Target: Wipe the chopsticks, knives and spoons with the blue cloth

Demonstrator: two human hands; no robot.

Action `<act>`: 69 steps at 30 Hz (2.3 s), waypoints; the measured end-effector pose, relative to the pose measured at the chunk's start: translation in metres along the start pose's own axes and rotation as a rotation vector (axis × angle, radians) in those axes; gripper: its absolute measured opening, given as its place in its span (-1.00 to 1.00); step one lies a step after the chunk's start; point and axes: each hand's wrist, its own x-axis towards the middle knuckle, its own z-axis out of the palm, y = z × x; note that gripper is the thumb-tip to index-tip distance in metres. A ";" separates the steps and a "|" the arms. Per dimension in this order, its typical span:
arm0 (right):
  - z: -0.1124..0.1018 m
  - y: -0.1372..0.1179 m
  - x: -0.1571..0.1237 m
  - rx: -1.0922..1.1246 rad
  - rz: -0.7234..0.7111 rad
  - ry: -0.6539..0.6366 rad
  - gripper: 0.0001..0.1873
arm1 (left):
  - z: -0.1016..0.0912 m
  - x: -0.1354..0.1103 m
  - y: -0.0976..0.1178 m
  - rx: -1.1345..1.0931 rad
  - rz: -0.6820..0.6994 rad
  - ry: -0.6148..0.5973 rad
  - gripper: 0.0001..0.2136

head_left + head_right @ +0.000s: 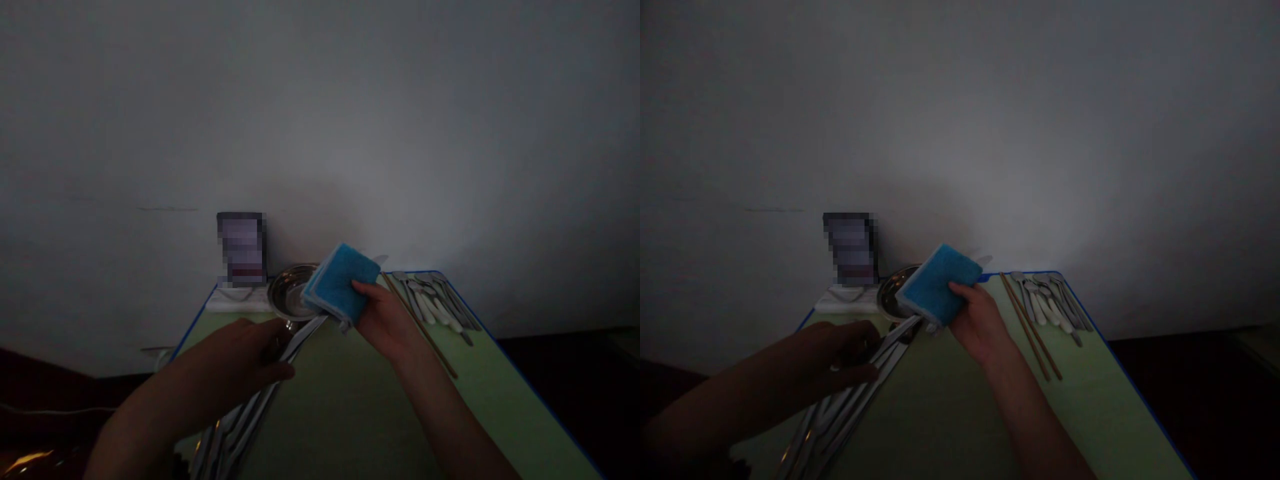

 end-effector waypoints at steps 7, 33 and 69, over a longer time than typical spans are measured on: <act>0.004 0.012 0.004 0.072 -0.016 0.067 -0.74 | 0.001 0.000 0.002 0.012 0.021 0.012 -0.81; 0.000 0.033 0.011 0.152 -0.128 0.294 -0.65 | -0.006 -0.004 0.000 -0.083 -0.039 -0.063 -0.87; -0.001 0.049 0.009 -0.244 -0.136 0.162 -0.56 | -0.005 -0.001 -0.031 -0.198 -0.065 -0.041 -0.77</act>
